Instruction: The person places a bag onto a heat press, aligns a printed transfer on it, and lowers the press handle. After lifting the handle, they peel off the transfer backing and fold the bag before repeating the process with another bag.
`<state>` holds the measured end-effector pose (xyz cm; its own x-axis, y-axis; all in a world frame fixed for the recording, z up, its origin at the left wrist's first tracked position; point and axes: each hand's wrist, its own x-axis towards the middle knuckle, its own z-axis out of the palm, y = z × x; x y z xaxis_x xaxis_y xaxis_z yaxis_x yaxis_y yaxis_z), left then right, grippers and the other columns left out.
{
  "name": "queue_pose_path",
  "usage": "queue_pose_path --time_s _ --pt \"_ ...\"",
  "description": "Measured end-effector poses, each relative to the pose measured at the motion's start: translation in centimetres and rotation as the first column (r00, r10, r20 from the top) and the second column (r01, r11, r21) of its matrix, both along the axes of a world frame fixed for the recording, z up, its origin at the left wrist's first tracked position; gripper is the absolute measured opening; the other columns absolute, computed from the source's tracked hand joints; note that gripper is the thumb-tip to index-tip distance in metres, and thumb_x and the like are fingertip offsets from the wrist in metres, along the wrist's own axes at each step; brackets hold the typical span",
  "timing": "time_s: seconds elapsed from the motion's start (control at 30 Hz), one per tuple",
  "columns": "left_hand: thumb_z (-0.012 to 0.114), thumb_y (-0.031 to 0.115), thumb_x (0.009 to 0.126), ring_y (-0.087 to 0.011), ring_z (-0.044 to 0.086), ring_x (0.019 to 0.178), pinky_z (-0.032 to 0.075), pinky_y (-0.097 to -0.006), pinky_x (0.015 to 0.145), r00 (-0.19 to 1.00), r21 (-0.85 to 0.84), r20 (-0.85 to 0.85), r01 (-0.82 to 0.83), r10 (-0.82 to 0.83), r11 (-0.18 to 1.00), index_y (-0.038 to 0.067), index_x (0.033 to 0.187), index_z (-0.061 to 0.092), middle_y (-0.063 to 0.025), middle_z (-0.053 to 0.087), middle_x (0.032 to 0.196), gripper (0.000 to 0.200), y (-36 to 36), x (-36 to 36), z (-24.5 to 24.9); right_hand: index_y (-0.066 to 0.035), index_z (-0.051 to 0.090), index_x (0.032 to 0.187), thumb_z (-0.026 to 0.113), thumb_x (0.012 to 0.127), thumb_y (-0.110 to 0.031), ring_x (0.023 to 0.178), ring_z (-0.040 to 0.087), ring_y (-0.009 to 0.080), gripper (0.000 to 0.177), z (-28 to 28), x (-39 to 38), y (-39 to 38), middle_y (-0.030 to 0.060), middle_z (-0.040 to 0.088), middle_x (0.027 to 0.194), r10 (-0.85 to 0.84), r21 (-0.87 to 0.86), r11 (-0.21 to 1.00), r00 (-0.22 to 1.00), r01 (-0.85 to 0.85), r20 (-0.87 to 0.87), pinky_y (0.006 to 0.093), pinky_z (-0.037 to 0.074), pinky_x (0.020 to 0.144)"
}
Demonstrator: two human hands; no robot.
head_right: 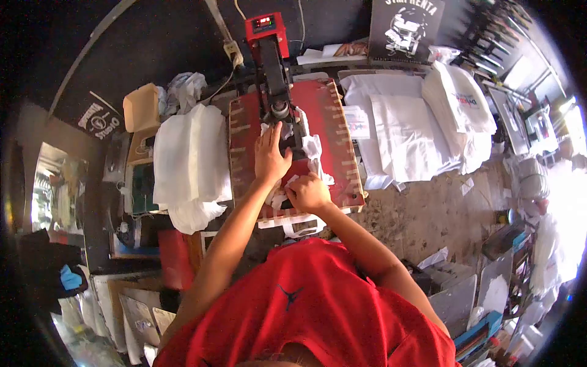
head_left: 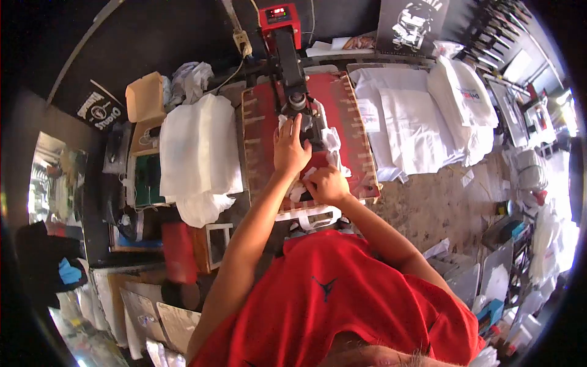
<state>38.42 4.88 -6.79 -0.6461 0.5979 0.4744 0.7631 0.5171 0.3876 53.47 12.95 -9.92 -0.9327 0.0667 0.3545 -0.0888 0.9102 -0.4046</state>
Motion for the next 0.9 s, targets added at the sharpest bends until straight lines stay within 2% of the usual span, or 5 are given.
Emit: queue_pose_path --time_s 0.4,0.53,0.6,0.77,0.9 --pt "0.075 0.023 0.08 -0.0385 0.047 0.134 0.036 -0.0547 0.113 1.0 0.002 -0.008 -0.014 0.014 1.0 0.013 0.152 0.037 -0.0192 0.048 0.145 0.083 -0.2 -0.4 -0.2 -0.009 0.072 0.071 0.069 0.086 -0.027 0.072 0.068 0.0295 0.024 -0.3 -0.3 -0.1 0.0109 0.069 0.071 0.039 0.002 0.999 0.997 -0.039 -0.061 0.0445 0.052 0.073" --pt "0.074 0.03 0.09 -0.0293 0.059 0.127 0.042 -0.0388 0.109 0.649 0.547 0.672 -0.112 -0.356 0.83 0.002 0.127 0.064 -0.0169 0.063 0.133 0.047 -1.2 0.8 4.5 -0.007 0.074 0.083 0.071 0.088 -0.029 0.074 0.068 0.0318 0.022 4.3 0.2 0.0 0.0127 0.07 0.075 0.031 -0.366 0.931 0.996 0.001 0.083 0.0459 0.054 0.069" --pt "0.071 0.027 0.093 -0.0263 0.06 0.123 0.044 -0.0375 0.107 0.51 0.664 0.619 0.067 -0.597 0.745 0.002 0.124 0.065 -0.015 0.065 0.13 0.041 -4.0 3.8 13.4 -0.007 0.074 0.101 0.075 0.088 -0.028 0.076 0.069 0.0332 0.025 13.2 1.7 -0.6 0.0161 0.071 0.085 0.223 -0.709 0.689 0.975 -0.149 0.011 0.0458 0.056 0.07" --pt "0.064 0.046 0.093 -0.0328 0.066 0.104 0.05 -0.0524 0.096 0.356 0.411 -0.095 0.865 -0.93 0.289 0.001 0.111 0.068 -0.0199 0.07 0.116 0.048 -10.4 7.4 29.1 -0.003 0.071 0.103 0.079 0.084 -0.02 0.08 0.071 0.0341 0.027 30.3 5.4 -0.2 0.0164 0.072 0.094 0.56 -0.239 0.696 0.72 -0.677 -0.41 0.0421 0.056 0.072" --pt "0.059 0.054 0.097 -0.0362 0.062 0.105 0.052 -0.0508 0.094 0.361 0.193 -0.293 0.929 -0.885 0.315 0.011 0.115 0.064 -0.0203 0.067 0.116 0.047 -12.7 7.4 31.7 -0.003 0.068 0.086 0.08 0.084 -0.022 0.076 0.07 0.035 0.022 34.8 5.5 -0.4 0.0192 0.071 0.087 0.623 -0.088 0.575 0.505 -0.813 -0.597 0.0462 0.054 0.066"
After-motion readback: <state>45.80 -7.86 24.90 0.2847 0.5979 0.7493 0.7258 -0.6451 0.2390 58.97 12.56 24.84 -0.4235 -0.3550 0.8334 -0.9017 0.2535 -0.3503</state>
